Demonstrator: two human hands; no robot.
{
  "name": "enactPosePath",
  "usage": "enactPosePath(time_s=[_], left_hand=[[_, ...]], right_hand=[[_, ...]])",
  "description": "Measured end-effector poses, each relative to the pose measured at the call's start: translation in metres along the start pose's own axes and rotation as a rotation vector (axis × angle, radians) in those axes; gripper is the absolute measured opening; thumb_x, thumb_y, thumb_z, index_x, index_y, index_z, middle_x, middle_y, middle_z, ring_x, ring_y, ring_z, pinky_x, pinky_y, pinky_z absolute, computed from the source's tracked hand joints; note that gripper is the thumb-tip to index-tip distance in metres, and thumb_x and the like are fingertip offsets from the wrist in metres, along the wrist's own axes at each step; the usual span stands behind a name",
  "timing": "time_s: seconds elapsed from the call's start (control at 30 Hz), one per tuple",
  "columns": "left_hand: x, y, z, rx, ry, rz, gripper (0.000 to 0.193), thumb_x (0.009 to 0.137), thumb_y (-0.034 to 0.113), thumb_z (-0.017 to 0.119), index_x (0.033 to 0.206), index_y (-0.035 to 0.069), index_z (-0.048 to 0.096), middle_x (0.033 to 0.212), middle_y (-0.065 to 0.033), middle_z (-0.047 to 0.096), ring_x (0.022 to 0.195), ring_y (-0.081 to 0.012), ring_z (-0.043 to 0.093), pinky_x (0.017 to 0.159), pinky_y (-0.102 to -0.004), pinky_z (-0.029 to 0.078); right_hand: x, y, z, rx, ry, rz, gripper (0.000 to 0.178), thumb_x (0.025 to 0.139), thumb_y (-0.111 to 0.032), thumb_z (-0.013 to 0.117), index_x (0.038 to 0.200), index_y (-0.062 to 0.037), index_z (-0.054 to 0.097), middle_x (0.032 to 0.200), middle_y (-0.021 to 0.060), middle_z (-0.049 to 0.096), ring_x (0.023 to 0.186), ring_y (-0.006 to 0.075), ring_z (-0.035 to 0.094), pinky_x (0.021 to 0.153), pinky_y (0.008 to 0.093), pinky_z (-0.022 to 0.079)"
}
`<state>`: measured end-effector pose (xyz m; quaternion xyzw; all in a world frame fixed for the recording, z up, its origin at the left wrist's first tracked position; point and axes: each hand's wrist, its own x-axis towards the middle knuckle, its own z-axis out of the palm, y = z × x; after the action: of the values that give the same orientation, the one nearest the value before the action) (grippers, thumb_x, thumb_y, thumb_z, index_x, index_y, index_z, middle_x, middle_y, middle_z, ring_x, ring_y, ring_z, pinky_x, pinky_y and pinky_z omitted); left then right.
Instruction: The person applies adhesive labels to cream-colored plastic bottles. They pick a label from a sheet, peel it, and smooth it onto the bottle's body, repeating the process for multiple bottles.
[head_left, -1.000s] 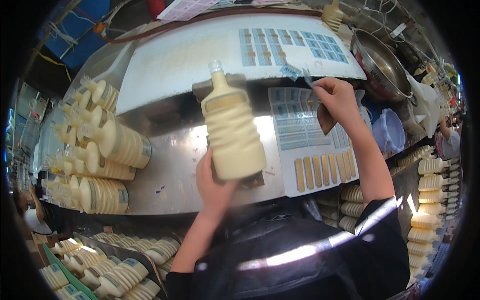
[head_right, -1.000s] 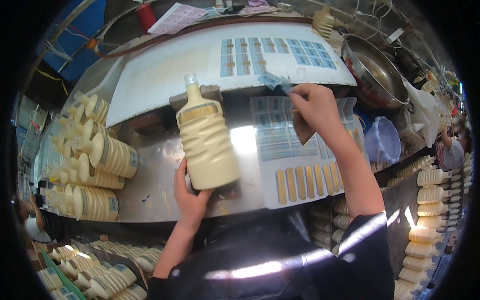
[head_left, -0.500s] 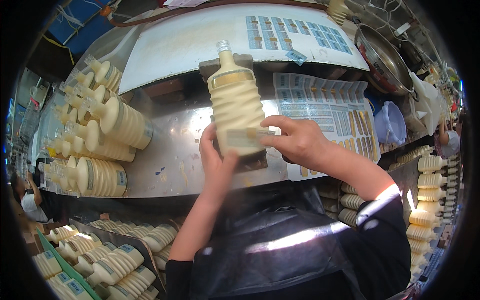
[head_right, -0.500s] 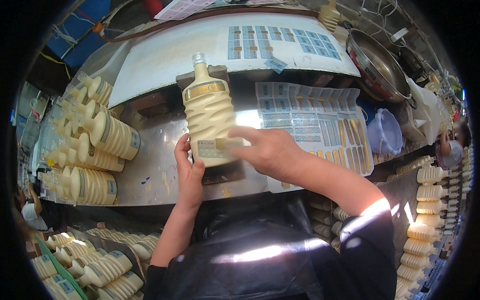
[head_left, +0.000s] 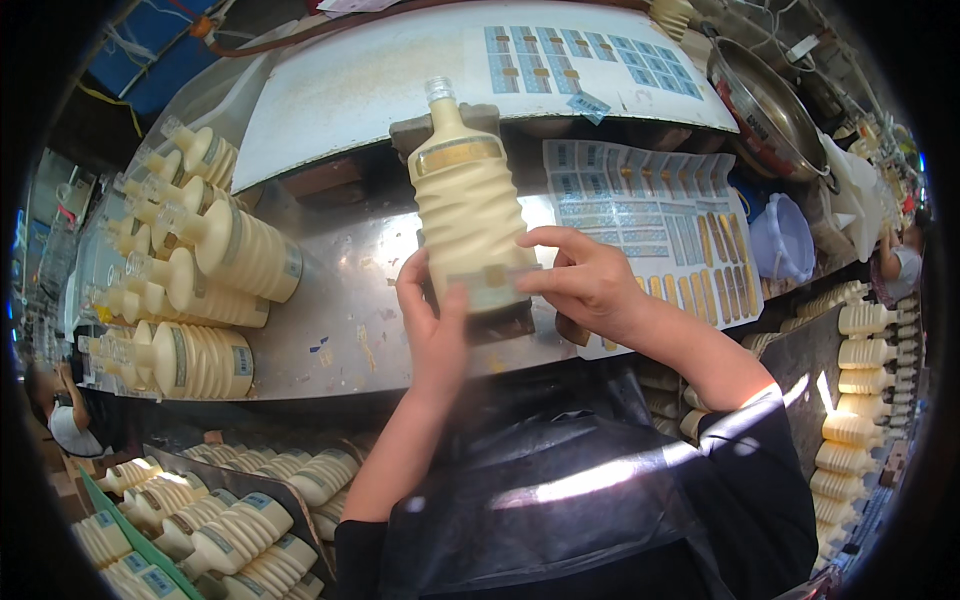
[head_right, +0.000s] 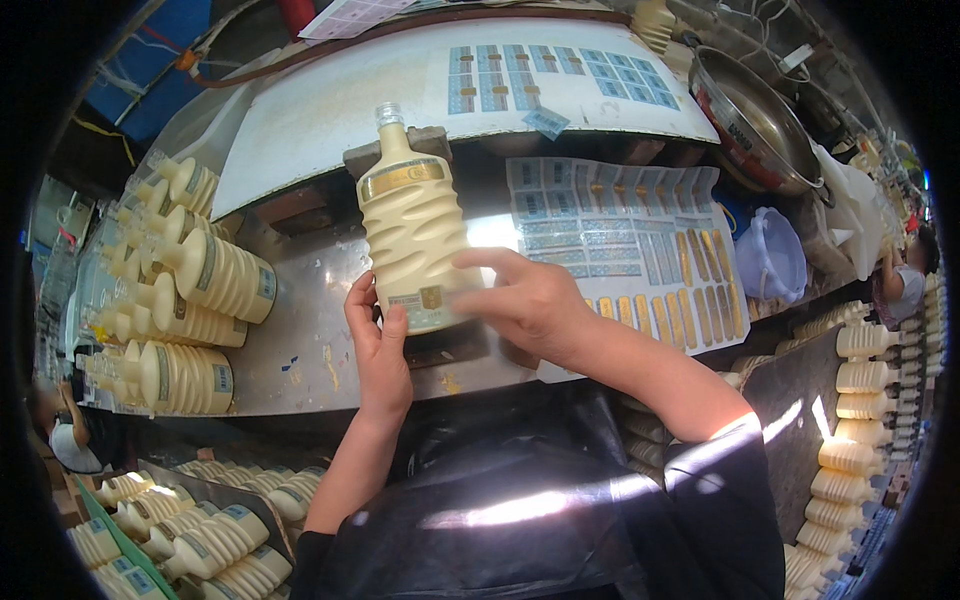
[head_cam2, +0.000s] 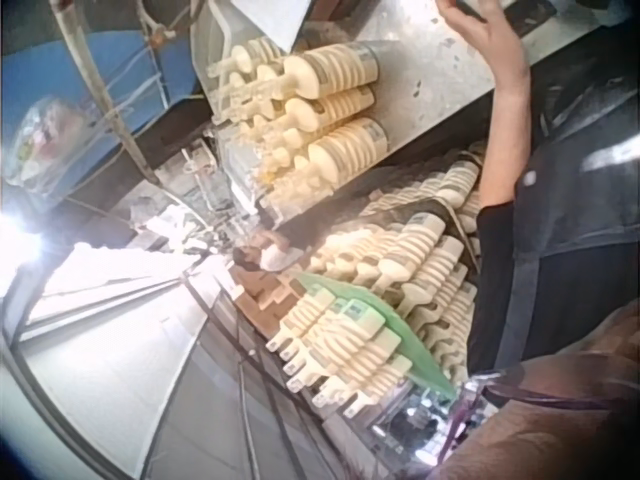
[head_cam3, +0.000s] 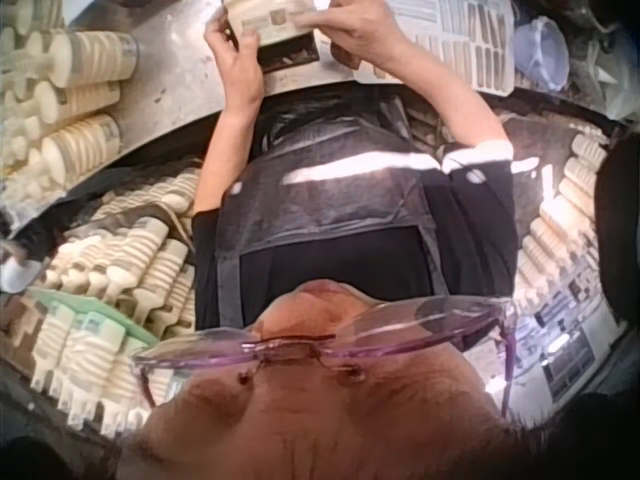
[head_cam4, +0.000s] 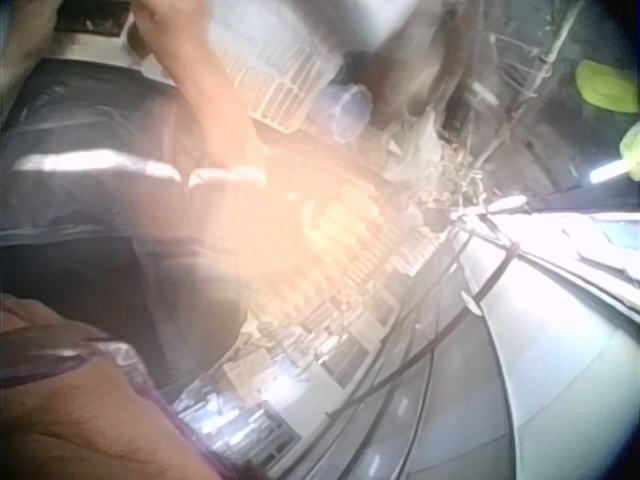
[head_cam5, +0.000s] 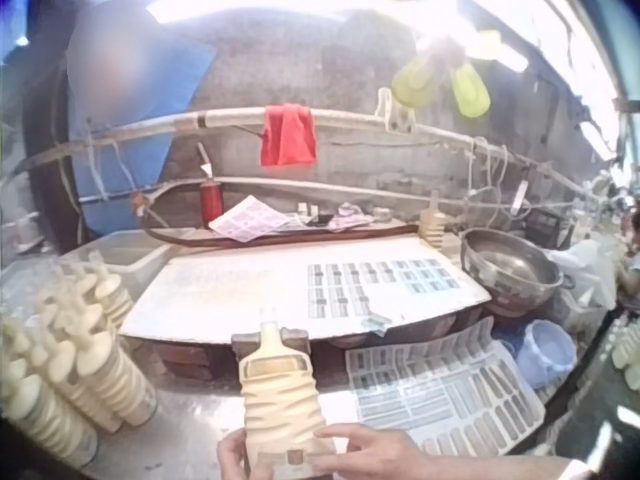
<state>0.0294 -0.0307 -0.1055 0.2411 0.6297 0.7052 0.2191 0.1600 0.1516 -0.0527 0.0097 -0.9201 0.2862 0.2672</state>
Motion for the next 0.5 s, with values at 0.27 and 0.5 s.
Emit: enactPosePath(time_s=[0.27,0.5], left_hand=[[-0.003,0.003,0.002,-0.035,-0.019,0.015,0.060,0.104,0.024,0.059,0.151,-0.002,0.032,0.148,-0.0167,0.042,0.139,-0.0256,0.040,0.119,-0.0412,0.032],[0.003,-0.009,0.000,-0.241,0.002,0.019,0.056,0.108,0.027,0.052,0.153,0.000,0.033,0.145,-0.0130,0.045,0.131,-0.0204,0.045,0.114,-0.0366,0.035]], right_hand=[[-0.009,0.007,-0.011,-0.288,-0.019,-0.097,0.036,0.080,0.003,0.072,0.109,-0.0172,0.079,0.124,0.0080,0.070,0.065,0.0144,0.063,0.059,0.0283,0.053],[-0.015,-0.003,0.002,0.234,0.010,0.545,0.029,0.096,-0.018,0.066,0.122,-0.0075,0.073,0.093,0.0113,0.074,0.072,0.0222,0.068,0.067,0.0349,0.054]])
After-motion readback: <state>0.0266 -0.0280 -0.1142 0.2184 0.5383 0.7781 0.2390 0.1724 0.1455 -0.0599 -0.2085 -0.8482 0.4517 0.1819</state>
